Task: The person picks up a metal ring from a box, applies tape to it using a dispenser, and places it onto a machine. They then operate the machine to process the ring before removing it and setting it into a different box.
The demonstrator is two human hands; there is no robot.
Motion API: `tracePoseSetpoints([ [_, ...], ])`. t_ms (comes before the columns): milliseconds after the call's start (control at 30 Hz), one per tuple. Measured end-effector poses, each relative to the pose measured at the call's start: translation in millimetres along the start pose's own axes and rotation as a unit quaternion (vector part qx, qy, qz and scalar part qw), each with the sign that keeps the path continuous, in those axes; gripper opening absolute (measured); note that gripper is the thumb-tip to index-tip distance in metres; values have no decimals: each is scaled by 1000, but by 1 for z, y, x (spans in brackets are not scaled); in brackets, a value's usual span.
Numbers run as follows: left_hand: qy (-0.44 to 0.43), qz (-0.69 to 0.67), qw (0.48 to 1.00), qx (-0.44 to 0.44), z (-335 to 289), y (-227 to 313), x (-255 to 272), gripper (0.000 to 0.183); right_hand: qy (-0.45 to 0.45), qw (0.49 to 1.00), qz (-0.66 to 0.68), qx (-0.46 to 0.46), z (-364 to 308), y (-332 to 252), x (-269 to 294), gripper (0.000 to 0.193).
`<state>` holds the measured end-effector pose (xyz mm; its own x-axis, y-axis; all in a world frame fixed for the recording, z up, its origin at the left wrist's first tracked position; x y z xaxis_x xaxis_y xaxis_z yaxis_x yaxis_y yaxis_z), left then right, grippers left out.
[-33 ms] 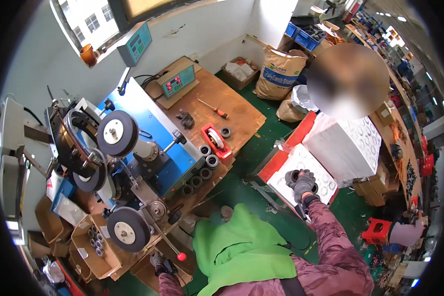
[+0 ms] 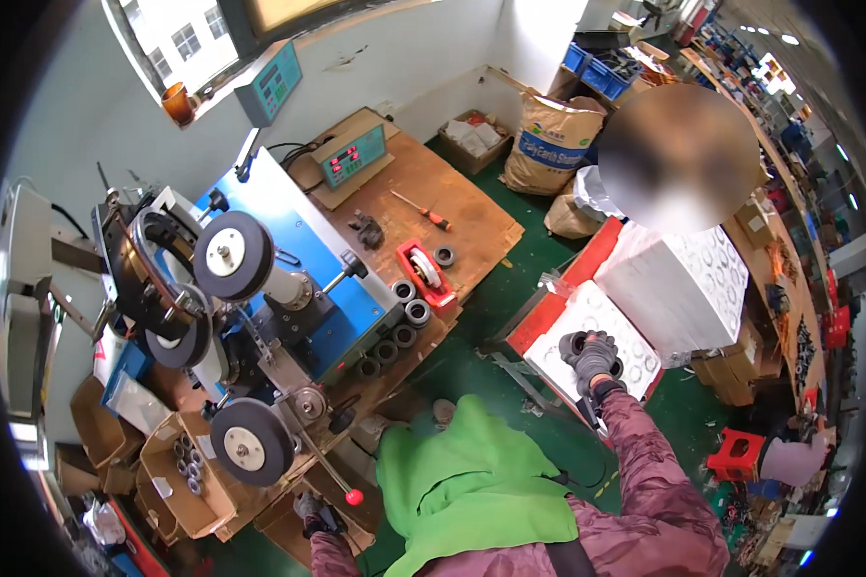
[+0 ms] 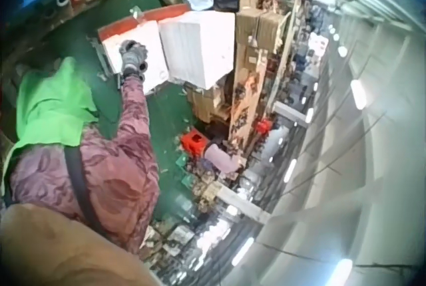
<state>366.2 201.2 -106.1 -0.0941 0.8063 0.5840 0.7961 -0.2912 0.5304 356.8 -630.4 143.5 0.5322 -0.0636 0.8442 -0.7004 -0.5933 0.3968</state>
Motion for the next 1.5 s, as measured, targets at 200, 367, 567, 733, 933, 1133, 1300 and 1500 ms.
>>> tracePoseSetpoints([
  [200,18,264,940,-217,-53,-24,44,21,49,989,45,132,10,-24,-6,52],
  [367,80,-212,974,15,-90,31,17,24,256,946,119,162,3,-58,30,61],
  [567,100,-494,864,13,-114,51,69,34,311,721,281,553,-181,-275,206,65],
  [733,76,-535,839,-65,-141,141,90,32,367,617,219,661,-271,-374,231,68],
  [933,59,-551,819,-146,-196,225,134,28,391,638,196,633,-286,-418,250,64],
  [1133,-78,-460,836,-291,-254,377,136,30,461,570,269,624,-296,-424,300,69],
  [1300,-172,-451,817,-316,-254,447,93,30,446,567,293,628,-296,-436,305,72],
  [1500,-273,-550,764,-197,-226,481,36,35,459,565,267,632,-293,-444,315,72],
])
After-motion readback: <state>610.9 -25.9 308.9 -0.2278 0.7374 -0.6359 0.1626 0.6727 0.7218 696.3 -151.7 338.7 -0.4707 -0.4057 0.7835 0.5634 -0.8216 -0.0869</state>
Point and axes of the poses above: each hand's wrist, its own z-axis towards the middle knuckle, its own x-axis out of the back of the hand, y = z × x, the point moved 6 cm from there along z, towards the middle knuckle, and after that the axes turned 10 degrees about -z, right-handed, at the moved point
